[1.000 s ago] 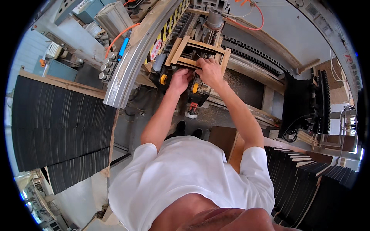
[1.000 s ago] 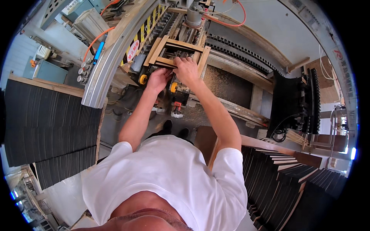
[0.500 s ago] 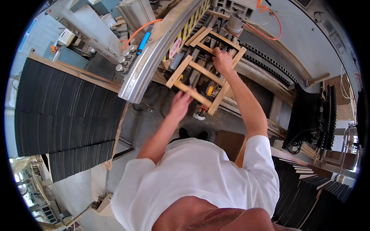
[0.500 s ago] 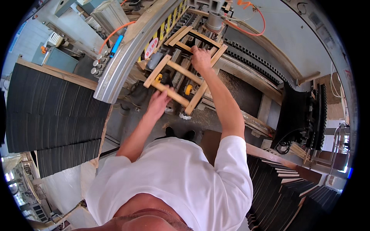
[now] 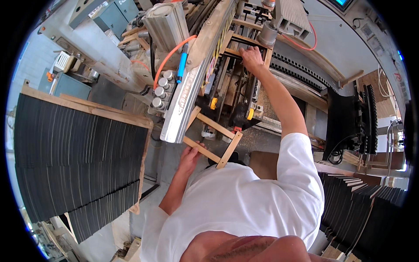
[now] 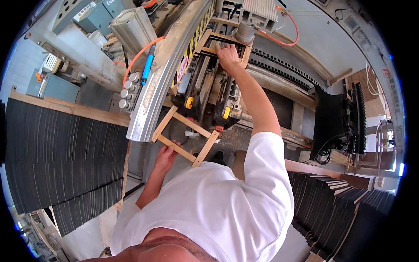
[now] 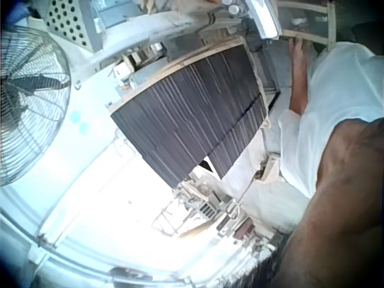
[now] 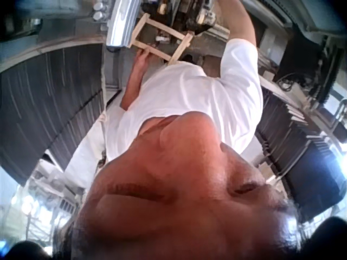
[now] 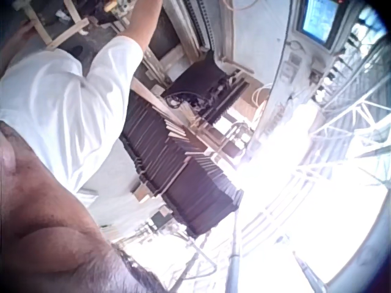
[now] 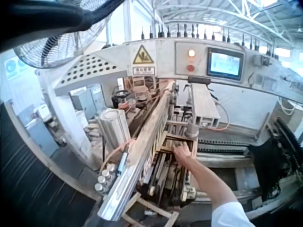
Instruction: The person repeatedly picks up small wooden frames from a stack, places them into a machine, and then removes them to place them back onto the stack. This cycle is performed continuously throughout the clip.
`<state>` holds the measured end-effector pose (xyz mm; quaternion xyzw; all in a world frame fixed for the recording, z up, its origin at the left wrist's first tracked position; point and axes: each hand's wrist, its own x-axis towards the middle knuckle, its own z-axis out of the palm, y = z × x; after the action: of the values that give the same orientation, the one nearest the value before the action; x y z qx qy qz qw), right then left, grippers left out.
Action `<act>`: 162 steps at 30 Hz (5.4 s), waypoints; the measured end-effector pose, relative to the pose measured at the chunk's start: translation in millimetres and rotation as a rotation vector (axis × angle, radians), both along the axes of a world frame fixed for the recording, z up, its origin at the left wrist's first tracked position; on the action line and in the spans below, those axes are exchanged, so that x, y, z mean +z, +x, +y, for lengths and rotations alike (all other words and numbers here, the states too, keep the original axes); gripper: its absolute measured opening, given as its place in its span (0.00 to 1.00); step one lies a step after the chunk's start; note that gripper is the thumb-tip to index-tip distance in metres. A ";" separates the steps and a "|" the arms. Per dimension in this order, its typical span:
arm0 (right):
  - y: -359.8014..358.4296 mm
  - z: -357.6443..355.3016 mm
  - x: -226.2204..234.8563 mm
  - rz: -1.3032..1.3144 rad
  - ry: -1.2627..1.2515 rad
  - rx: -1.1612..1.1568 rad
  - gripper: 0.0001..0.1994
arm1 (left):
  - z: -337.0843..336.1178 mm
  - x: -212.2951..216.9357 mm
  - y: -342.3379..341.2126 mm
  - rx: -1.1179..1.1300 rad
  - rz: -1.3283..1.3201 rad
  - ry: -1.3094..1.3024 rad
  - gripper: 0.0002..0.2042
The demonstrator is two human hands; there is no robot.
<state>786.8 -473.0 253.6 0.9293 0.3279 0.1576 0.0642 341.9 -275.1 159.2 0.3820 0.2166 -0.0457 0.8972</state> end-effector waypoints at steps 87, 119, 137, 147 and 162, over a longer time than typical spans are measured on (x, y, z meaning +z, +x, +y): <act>189.1 27.3 -54.3 -0.139 -0.104 0.024 0.14 | -61.2 -112.9 -21.1 0.371 0.617 0.571 0.08; 43.6 45.1 78.6 0.012 0.175 -0.054 0.14 | 10.0 274.8 -270.6 1.165 -0.103 1.190 0.12; -443.1 76.7 -22.4 0.885 0.991 0.435 0.04 | 395.6 351.0 -441.5 1.114 0.427 1.175 0.23; -471.7 37.9 -59.0 0.830 0.622 0.274 0.10 | 335.0 387.7 -435.8 1.137 0.224 1.912 0.24; -445.9 -36.1 -63.0 0.788 0.648 0.225 0.07 | 264.4 358.3 -360.6 0.720 0.429 2.497 0.18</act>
<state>340.9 -509.1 190.6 0.8492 0.3596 -0.1048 -0.3722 -18.6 -10.7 517.6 0.8548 0.3390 0.3643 -0.1471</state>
